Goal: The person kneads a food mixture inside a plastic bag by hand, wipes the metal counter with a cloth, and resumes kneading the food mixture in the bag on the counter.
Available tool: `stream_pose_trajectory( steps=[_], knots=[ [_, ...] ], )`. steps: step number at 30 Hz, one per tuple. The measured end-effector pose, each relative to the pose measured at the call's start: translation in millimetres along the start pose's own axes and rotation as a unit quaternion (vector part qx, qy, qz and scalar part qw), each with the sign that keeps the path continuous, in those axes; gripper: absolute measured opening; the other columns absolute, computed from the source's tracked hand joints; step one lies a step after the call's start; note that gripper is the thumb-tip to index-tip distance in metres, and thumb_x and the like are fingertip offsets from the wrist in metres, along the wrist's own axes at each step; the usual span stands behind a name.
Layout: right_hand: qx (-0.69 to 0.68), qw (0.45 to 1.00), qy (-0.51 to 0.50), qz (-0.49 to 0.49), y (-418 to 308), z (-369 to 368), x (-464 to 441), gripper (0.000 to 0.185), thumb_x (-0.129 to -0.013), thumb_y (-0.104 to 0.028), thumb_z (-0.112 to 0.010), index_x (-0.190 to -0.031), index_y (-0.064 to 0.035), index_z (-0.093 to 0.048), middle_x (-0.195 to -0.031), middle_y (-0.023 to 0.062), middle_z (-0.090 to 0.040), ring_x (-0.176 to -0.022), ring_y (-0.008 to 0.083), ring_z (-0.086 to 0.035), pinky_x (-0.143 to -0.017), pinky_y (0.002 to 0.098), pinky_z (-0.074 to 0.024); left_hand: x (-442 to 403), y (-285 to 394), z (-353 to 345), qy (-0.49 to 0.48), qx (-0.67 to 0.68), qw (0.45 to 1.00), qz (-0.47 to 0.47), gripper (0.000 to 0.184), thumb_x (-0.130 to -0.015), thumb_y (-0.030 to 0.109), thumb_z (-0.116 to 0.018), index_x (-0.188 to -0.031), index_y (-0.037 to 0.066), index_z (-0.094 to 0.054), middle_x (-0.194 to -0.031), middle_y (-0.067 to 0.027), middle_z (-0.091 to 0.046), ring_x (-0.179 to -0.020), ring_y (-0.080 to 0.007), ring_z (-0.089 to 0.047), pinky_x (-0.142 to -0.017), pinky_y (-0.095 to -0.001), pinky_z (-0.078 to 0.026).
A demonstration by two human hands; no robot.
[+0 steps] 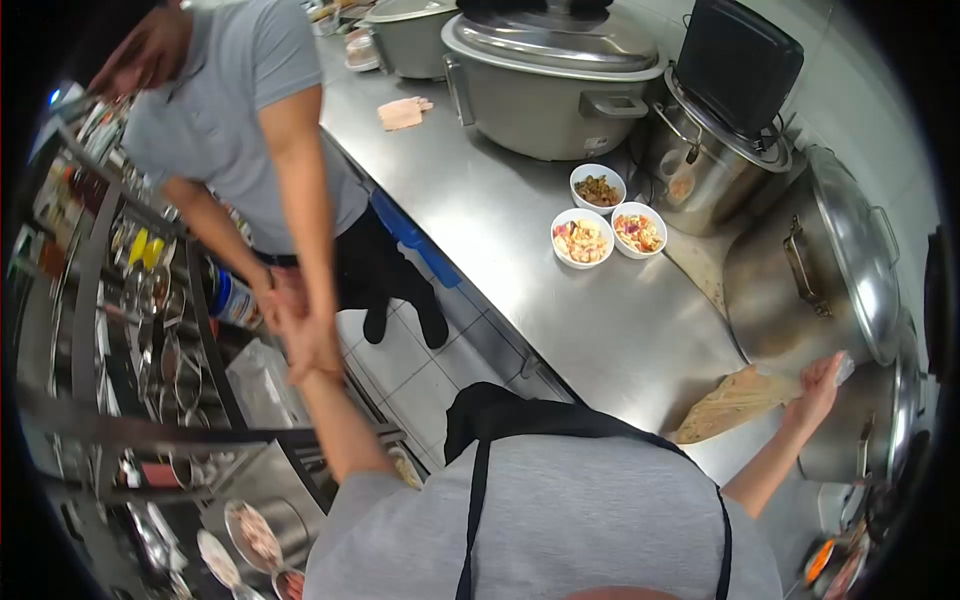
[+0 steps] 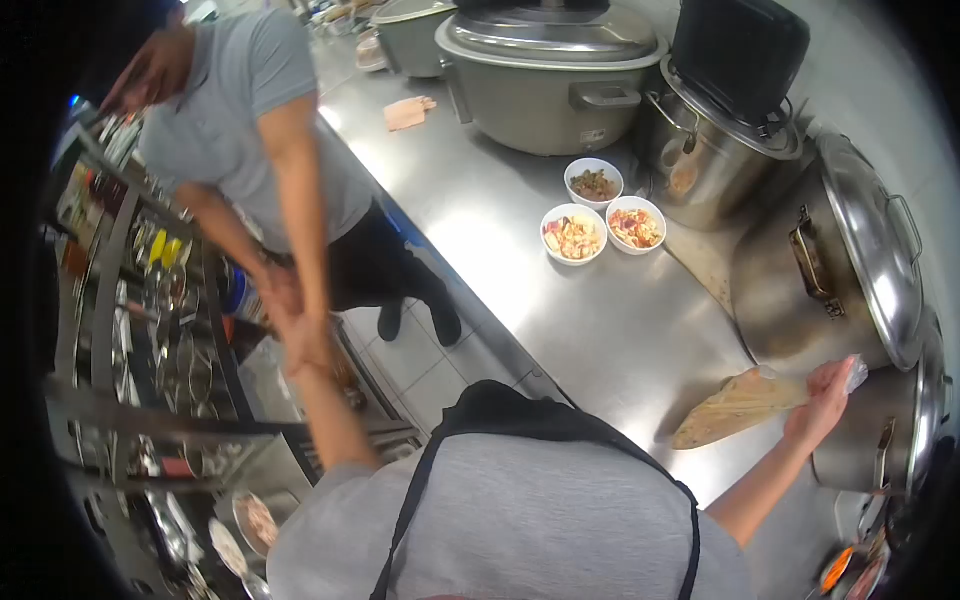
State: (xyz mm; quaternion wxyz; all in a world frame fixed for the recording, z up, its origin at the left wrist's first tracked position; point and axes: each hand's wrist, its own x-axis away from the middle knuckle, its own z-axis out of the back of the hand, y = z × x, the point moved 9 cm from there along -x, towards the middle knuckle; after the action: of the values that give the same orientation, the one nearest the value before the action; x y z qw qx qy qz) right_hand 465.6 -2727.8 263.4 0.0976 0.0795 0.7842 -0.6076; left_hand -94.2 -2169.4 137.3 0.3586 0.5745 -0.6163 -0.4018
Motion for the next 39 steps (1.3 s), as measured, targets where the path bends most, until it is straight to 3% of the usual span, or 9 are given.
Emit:
stream_pose_trajectory(
  steps=[1, 6, 9, 12, 16, 18, 24, 28, 39],
  knots=[
    [0.011, 1.0, -0.008, -0.002, -0.5, -1.3, -1.5, 0.042, -0.094, -0.034, -0.05, -0.061, -0.0125, -0.034, -0.059, -0.0039, -0.027, -0.055, 0.0076, -0.026, -0.052, 0.0256, -0.0206, 1.5, 66.0, -20.2, -0.007, -0.081, 0.986, -0.145, 0.085, -0.084, 0.072, -0.027, -0.14, 0.008, -0.03, -0.136, -0.0212, -0.038, -0.125, -0.0331, -0.037, -0.103, -0.0401, -0.031],
    [0.016, 0.987, 0.156, 0.041, 1.2, 6.0, 12.6, 0.034, -0.089, -0.034, -0.058, -0.068, -0.0126, -0.043, -0.061, -0.0039, -0.032, -0.056, 0.0081, -0.028, -0.055, 0.0244, -0.0238, -78.5, 154.6, -103.6, -0.181, -0.388, 0.898, 0.104, 0.077, -0.085, 0.06, -0.042, -0.141, 0.009, -0.025, -0.129, -0.0263, -0.041, -0.12, -0.0318, -0.041, -0.102, -0.0407, -0.03],
    [0.045, 0.965, 0.251, 0.065, -6.3, 5.0, 31.5, 0.034, -0.089, -0.034, -0.059, -0.067, -0.0122, -0.043, -0.061, -0.0037, -0.031, -0.056, 0.0081, -0.028, -0.054, 0.0251, -0.0241, -113.1, 137.0, -150.1, -0.345, -0.769, 0.516, 0.154, 0.066, -0.082, 0.053, -0.052, -0.132, 0.012, -0.038, -0.127, -0.0203, -0.047, -0.118, -0.0291, -0.044, -0.101, -0.0417, -0.032],
    [0.043, 0.941, 0.322, 0.098, -18.4, -13.0, 57.2, 0.035, -0.089, -0.033, -0.058, -0.066, -0.0114, -0.042, -0.06, -0.0028, -0.032, -0.056, 0.0089, -0.029, -0.052, 0.026, -0.0241, -181.2, 60.4, -206.5, -0.418, -0.877, 0.173, -0.163, 0.05, -0.079, 0.046, -0.058, -0.118, 0.014, -0.058, -0.126, -0.01, -0.052, -0.12, -0.0264, -0.045, -0.1, -0.0424, -0.035],
    [0.055, 0.9, 0.411, 0.135, -40.3, -11.9, 90.9, 0.035, -0.089, -0.034, -0.057, -0.068, -0.0094, -0.043, -0.062, -0.0014, -0.035, -0.056, 0.0106, -0.031, -0.052, 0.0264, -0.026, -309.5, -61.3, -280.7, -0.341, -0.736, 0.401, -0.427, 0.061, -0.078, 0.05, -0.059, -0.124, 0.011, -0.052, -0.131, -0.0126, -0.047, -0.121, -0.0298, -0.043, -0.101, -0.0487, -0.03],
    [0.062, 0.909, 0.38, 0.158, -44.0, 30.8, 107.7, 0.034, -0.089, -0.035, -0.057, -0.07, -0.0091, -0.046, -0.063, -0.0014, -0.036, -0.057, 0.0105, -0.032, -0.054, 0.0265, -0.0281, -425.0, -114.1, -264.3, -0.202, -0.633, 0.674, -0.322, 0.059, -0.077, 0.048, -0.061, -0.125, 0.015, -0.05, -0.136, -0.0124, -0.042, -0.127, -0.0293, -0.037, -0.104, -0.0523, -0.026],
    [0.08, 0.864, 0.455, 0.2, -118.1, 0.0, 183.7, 0.025, -0.088, -0.033, -0.061, -0.073, -0.0135, -0.054, -0.061, -0.0049, -0.037, -0.055, 0.0082, -0.036, -0.054, 0.0246, -0.0313, -480.2, -242.3, -282.9, -0.414, -0.792, 0.229, -0.387, 0.054, -0.085, 0.035, -0.05, -0.136, 0.03, -0.036, -0.142, 0.0053, -0.034, -0.135, -0.0223, -0.022, -0.112, -0.0423, -0.015],
    [0.085, 0.827, 0.496, 0.251, -163.3, -7.3, 232.4, 0.033, -0.094, -0.027, -0.05, -0.066, -0.0142, -0.038, -0.055, -0.0046, -0.025, -0.046, 0.0069, -0.023, -0.044, 0.0235, -0.0214, -461.4, -228.8, -275.2, -0.365, -0.678, 0.559, -0.307, 0.05, -0.092, 0.041, -0.042, -0.137, 0.021, -0.032, -0.141, -0.0097, -0.032, -0.126, -0.0274, -0.036, -0.099, -0.0417, -0.036],
    [0.099, 0.79, 0.542, 0.269, -204.6, 194.8, 345.5, 0.04, -0.094, -0.029, -0.049, -0.06, -0.0145, -0.036, -0.052, -0.005, -0.026, -0.046, 0.0077, -0.023, -0.046, 0.0255, -0.0195, -114.9, -193.8, -223.1, -0.422, -0.679, 0.511, -0.316, 0.052, -0.094, 0.045, -0.031, -0.137, 0.017, -0.038, -0.138, -0.0152, -0.038, -0.121, -0.0326, -0.04, -0.097, -0.0454, -0.032]
  ],
)
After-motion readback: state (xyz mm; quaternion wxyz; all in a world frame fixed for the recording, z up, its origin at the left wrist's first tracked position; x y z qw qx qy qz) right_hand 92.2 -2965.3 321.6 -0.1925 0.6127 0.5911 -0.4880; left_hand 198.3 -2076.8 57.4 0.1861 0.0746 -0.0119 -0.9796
